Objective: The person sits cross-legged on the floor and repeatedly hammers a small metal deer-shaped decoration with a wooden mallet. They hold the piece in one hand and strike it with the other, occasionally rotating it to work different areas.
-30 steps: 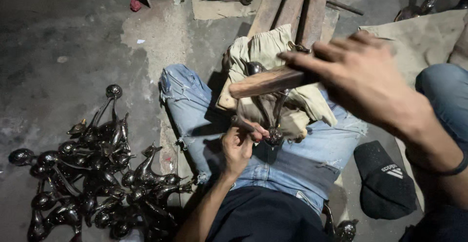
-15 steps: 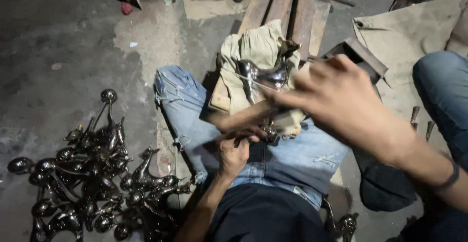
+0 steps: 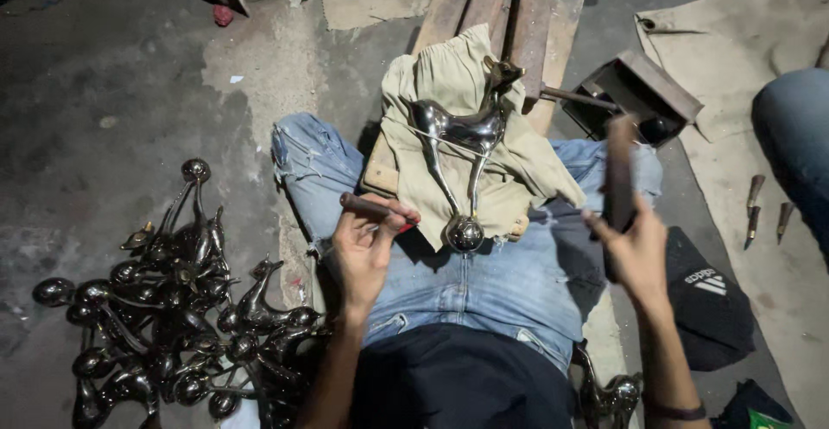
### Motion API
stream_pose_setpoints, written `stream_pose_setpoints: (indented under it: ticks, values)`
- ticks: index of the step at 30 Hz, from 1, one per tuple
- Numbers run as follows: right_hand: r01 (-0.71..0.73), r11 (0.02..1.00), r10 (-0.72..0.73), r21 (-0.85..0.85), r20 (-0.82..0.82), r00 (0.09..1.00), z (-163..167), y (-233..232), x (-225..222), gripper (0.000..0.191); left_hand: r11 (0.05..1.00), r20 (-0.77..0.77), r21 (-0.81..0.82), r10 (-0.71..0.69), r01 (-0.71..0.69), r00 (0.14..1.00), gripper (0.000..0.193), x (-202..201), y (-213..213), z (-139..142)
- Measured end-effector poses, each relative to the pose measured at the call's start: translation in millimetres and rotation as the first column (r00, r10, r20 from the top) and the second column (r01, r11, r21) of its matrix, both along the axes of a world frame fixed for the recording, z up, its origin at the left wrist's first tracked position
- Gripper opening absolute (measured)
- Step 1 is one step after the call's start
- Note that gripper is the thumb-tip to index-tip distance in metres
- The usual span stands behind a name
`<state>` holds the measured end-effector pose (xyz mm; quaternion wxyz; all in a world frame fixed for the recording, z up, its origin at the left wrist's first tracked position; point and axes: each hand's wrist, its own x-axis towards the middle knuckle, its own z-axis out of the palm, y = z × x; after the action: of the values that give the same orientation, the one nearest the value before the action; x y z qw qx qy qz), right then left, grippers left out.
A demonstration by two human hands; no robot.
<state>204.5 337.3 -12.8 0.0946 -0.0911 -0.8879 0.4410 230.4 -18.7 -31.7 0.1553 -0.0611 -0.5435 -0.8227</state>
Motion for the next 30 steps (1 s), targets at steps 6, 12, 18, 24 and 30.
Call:
stream_pose_setpoints:
  ticks: [6, 12, 18, 24, 30]
  values:
    - [0.037, 0.991, -0.034, 0.129, -0.024, 0.999, -49.8, 10.4, 6.3, 0.049, 0.998, 0.082, -0.034, -0.058, 0.061, 0.995, 0.022, -4.8, 5.8, 13.9]
    - [-0.030, 0.997, 0.034, 0.077, -0.059, 0.998, -49.4, 7.1, 19.5, 0.048, 0.870, 0.079, -0.364, -0.326, 0.332, 0.942, 0.009, -16.4, 31.8, 54.2]
    - [0.034, 0.993, -0.027, -0.112, 0.066, 0.997, -28.9, 10.6, 40.6, 0.043, 0.519, 0.134, -0.755, -0.476, 0.400, 0.869, 0.025, -37.7, 61.4, 95.1]
    - [-0.094, 0.956, 0.100, -0.277, 0.009, 0.995, -18.6, -3.6, 67.8, 0.042, 0.178, 0.173, -0.917, -0.626, 0.356, 0.760, 0.045, -47.0, 87.0, 116.4]
    - [-0.004, 1.000, -0.003, 0.019, 0.335, 0.942, -6.7, -6.9, 77.6, 0.052, 0.062, 0.160, -0.959, -0.689, 0.277, 0.707, 0.052, -56.5, 99.5, 125.4]
